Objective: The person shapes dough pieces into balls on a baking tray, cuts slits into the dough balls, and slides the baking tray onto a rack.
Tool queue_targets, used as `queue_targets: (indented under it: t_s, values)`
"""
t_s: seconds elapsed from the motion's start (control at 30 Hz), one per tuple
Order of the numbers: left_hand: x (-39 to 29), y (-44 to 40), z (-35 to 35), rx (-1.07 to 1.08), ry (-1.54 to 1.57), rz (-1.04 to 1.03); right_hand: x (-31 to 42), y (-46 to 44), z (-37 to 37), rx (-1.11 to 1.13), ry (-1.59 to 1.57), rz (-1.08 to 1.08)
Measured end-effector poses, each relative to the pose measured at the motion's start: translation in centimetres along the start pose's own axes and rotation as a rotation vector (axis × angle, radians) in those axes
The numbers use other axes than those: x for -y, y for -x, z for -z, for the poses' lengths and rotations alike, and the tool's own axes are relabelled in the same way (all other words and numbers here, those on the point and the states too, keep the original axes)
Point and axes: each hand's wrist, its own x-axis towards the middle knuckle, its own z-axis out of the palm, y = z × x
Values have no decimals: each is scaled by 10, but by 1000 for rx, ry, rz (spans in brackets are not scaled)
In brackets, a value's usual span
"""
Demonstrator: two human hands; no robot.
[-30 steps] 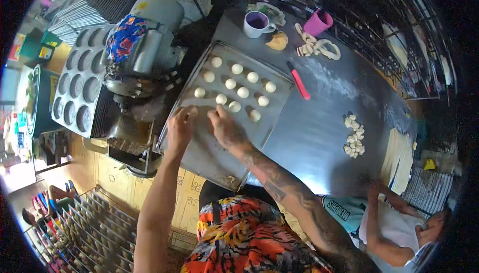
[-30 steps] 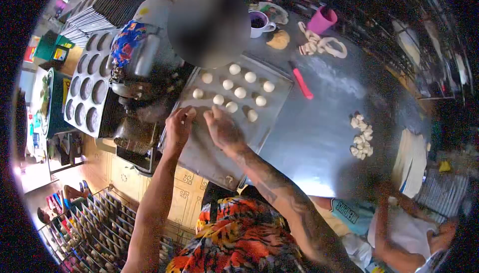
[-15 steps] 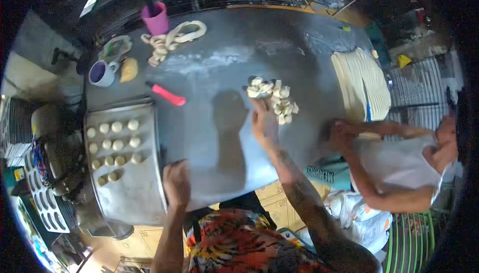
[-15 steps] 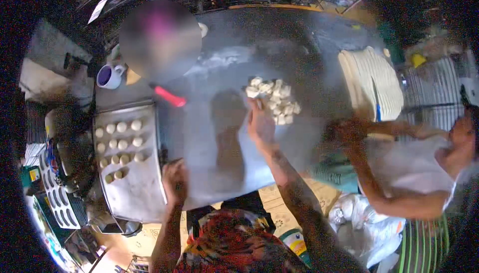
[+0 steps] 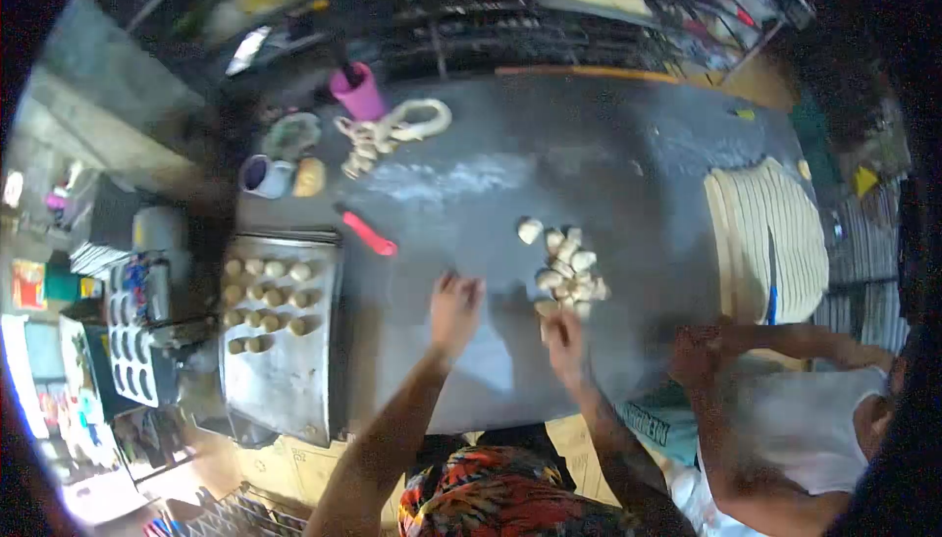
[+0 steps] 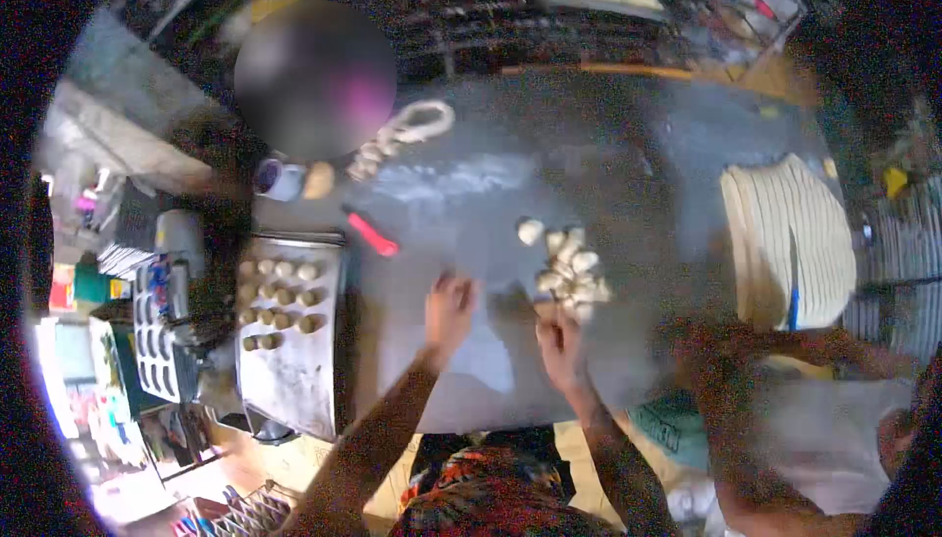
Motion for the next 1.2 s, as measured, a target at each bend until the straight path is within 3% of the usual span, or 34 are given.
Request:
queue_targets:
  t_s: [0.03,0.07,0.1,0.13,0.2,0.23,0.3,0.33,0.4,0.5,0.53,0.63,0.67,0.77,0.87,0.93,0.97,1.03,1.13,1.2]
  values:
    - [21,40,27,-36,-21,38,-10,31,-5,40,130,-3]
    - [65,92,45,-27,-253,-13,-21,62,-10,81,260,-1]
    - [85,146,75,-122,-259,-110,7,96,-11,87,457,63]
    - [88,188,110,-1,-375,-143,3,118,-13,75,456,89]
    - [119,260,136,2,-475,-48,-13,147,-11,481,884,199]
    - [121,272,150,-4,-508,-17,-25,144,-20,476,890,218]
    - [140,247,162,6,-452,-260,-47,121,-43,73,1012,489]
    - [145,234,171,21,-425,-377,-25,107,-50,103,978,517]
    - [146,183,152,85,-419,-57,4,72,-76,125,945,563]
    - [127,160,146,-48,-312,-107,-10,78,-99,-78,687,429]
    - [128,180,145,-45,-301,-89,-14,93,-92,-61,701,423]
    - [133,210,159,291,-247,-183,-7,118,-75,190,731,522]
    - [138,205,151,287,-248,-169,-10,108,-77,204,729,524]
    - [130,141,129,53,-400,-128,10,37,-112,-96,794,528]
    - [146,135,91,-198,-429,-162,-22,51,-122,63,673,441]
    - [138,147,97,-99,-440,-252,-14,51,-103,110,603,433]
    - [133,178,112,123,-446,-290,-12,79,-80,233,634,488]
    - [132,170,133,78,-424,-255,-4,78,-69,360,658,553]
    - [138,141,125,16,-365,-181,14,23,-90,73,772,616]
    - [126,89,110,-178,-495,-87,9,-22,-113,66,755,626]
